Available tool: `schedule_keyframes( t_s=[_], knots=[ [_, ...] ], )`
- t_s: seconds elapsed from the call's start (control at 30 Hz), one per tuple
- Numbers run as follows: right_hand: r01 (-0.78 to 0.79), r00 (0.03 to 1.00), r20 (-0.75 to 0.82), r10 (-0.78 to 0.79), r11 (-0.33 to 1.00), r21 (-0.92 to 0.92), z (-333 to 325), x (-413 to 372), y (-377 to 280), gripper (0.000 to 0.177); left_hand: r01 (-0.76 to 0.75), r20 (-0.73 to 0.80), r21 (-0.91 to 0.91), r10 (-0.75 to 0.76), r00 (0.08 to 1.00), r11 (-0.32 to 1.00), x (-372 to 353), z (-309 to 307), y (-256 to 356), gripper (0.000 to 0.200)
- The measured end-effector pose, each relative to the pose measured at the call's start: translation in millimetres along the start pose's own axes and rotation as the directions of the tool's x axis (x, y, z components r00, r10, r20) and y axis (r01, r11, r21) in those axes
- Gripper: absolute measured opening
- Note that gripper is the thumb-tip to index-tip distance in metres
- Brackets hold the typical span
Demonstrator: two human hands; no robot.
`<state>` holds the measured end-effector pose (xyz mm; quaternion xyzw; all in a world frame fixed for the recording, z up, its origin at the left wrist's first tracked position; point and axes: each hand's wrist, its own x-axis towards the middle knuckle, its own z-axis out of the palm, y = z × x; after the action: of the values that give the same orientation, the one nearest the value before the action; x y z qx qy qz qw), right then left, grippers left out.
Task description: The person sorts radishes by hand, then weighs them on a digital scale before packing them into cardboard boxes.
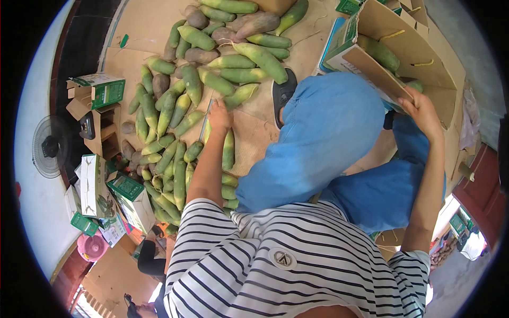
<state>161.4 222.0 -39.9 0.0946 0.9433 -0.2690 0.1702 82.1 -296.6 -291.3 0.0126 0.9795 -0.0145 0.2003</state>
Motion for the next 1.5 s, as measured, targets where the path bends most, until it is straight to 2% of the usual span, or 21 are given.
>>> schedule_keyframes(
  t_s=[0.1, 0.13, 0.23, 0.33, 0.43, 0.47, 0.5, 0.57, 0.63, 0.7, 0.73, 0.8, 0.83, 0.87, 0.9, 0.97, 1.07, 1.13, 1.27, 1.4, 1.5],
  knots=[
    [-0.002, 1.0, 0.006, 0.003, 1.0, -0.006, 0.2, 1.3, 0.6, 0.027, 0.118, 0.197, -0.041, -0.108, 0.974, 0.992, 23.0, 15.6, -15.5, 0.076],
    [-0.002, 1.0, 0.005, 0.002, 1.0, -0.011, -0.7, 1.4, -1.1, 0.027, 0.116, 0.163, -0.022, -0.111, 0.98, 0.993, 29.3, 29.9, -22.1, 0.08],
    [0.007, 1.0, 0.003, -0.007, 1.0, -0.004, -0.6, 2.6, -2.8, 0.028, 0.141, 0.26, 0.093, -0.161, 0.952, 0.986, 23.6, 2.5, -0.4, 0.074],
    [0.004, 1.0, 0.019, -0.004, 0.999, -0.034, -0.4, 3.9, -2.1, 0.028, 0.107, 0.209, 0.129, -0.132, 0.969, 0.986, 11.2, -5.0, 16.0, 0.067],
    [0.042, 0.999, -0.023, -0.044, 0.997, -0.067, 2.1, 1.8, 6.3, 0.029, 0.008, 0.131, 0.018, -0.011, 0.991, 1.0, 0.0, 12.7, 10.9, 0.062],
    [0.056, 0.997, -0.049, -0.06, 0.995, -0.082, 0.6, 0.4, 8.6, 0.03, 0.0, 0.153, -0.178, 0.028, 0.988, 0.984, -6.4, 17.5, 9.1, 0.063],
    [-0.005, 1.0, 0.019, 0.007, 0.994, -0.112, -4.2, 0.7, 5.3, 0.03, -0.006, 0.173, -0.368, 0.075, 0.982, 0.93, -11.9, 23.9, 6.0, 0.064],
    [0.016, 1.0, -0.017, -0.018, 0.991, -0.136, -1.3, -0.2, 11.6, 0.03, 0.218, 0.362, -0.681, 0.062, 0.93, 0.699, -15.0, 52.5, -1.6, 0.06],
    [0.028, 0.998, -0.056, -0.036, 0.99, -0.142, 0.8, -2.8, 12.1, 0.026, 0.439, 0.479, -0.859, 0.108, 0.871, 0.265, -50.9, -4.8, 32.2, 0.053],
    [0.011, 1.0, -0.026, -0.015, 0.992, -0.125, -1.1, -1.3, 10.5, 0.025, 0.246, 0.27, -0.955, 0.149, 0.951, 0.163, -71.5, -49.4, 57.1, 0.046],
    [0.013, 0.999, -0.028, -0.017, 0.993, -0.119, -0.8, -1.2, 11.5, 0.024, 0.073, 0.122, -0.955, 0.155, 0.98, 0.289, -71.2, -68.0, 66.1, 0.047],
    [0.023, 0.999, -0.025, -0.026, 0.994, -0.109, 0.4, -1.6, 14.8, 0.023, -0.124, -0.044, -0.902, 0.197, 0.979, 0.413, -67.4, -121.1, 87.0, 0.051],
    [0.028, 0.999, -0.031, -0.031, 0.993, -0.113, 1.2, -1.7, 15.8, 0.023, -0.334, -0.258, -0.826, 0.222, 0.94, 0.454, -67.2, -153.2, 105.9, 0.053],
    [0.034, 0.999, -0.037, -0.039, 0.992, -0.118, 1.7, -1.6, 16.5, 0.023, -0.523, -0.459, -0.702, 0.254, 0.851, 0.484, -68.0, -188.3, 128.2, 0.056],
    [0.041, 0.998, -0.043, -0.046, 0.992, -0.123, 1.5, -2.3, 16.3, 0.023, -0.638, -0.558, -0.576, 0.326, 0.763, 0.511, -70.1, -225.7, 149.0, 0.06],
    [0.027, 0.998, -0.051, -0.034, 0.992, -0.12, 1.2, -4.2, 14.5, 0.024, -0.75, -0.62, -0.474, 0.43, 0.656, 0.46, -72.9, -282.0, 190.6, 0.062],
    [0.048, 0.998, -0.039, -0.053, 0.99, -0.131, 0.9, -6.0, 16.7, 0.024, -0.871, -0.598, -0.353, 0.633, 0.492, 0.343, -83.9, -336.5, 263.4, 0.059],
    [0.024, 0.999, -0.029, -0.028, 0.989, -0.144, 3.5, -5.4, 16.2, 0.023, -0.905, -0.53, -0.172, 0.739, 0.417, 0.388, -95.9, -352.9, 292.9, 0.06],
    [0.048, 0.997, -0.062, -0.054, 0.995, -0.093, 2.0, -8.1, 17.0, 0.021, -0.954, -0.478, 0.084, 0.852, 0.215, 0.288, -132.4, -382.0, 316.3, 0.062],
    [0.015, 0.999, -0.031, -0.018, 0.994, -0.106, 0.5, -6.5, 12.3, 0.021, -0.977, -0.385, 0.12, 0.915, 0.118, 0.176, -168.4, -383.5, 337.3, 0.049],
    [0.047, 0.996, -0.07, -0.047, 0.999, -0.001, 9.7, 0.7, 21.2, 0.02, -0.968, -0.287, 0.168, 0.948, 0.134, 0.188, -161.5, -360.8, 358.7, 0.042]
  ],
)
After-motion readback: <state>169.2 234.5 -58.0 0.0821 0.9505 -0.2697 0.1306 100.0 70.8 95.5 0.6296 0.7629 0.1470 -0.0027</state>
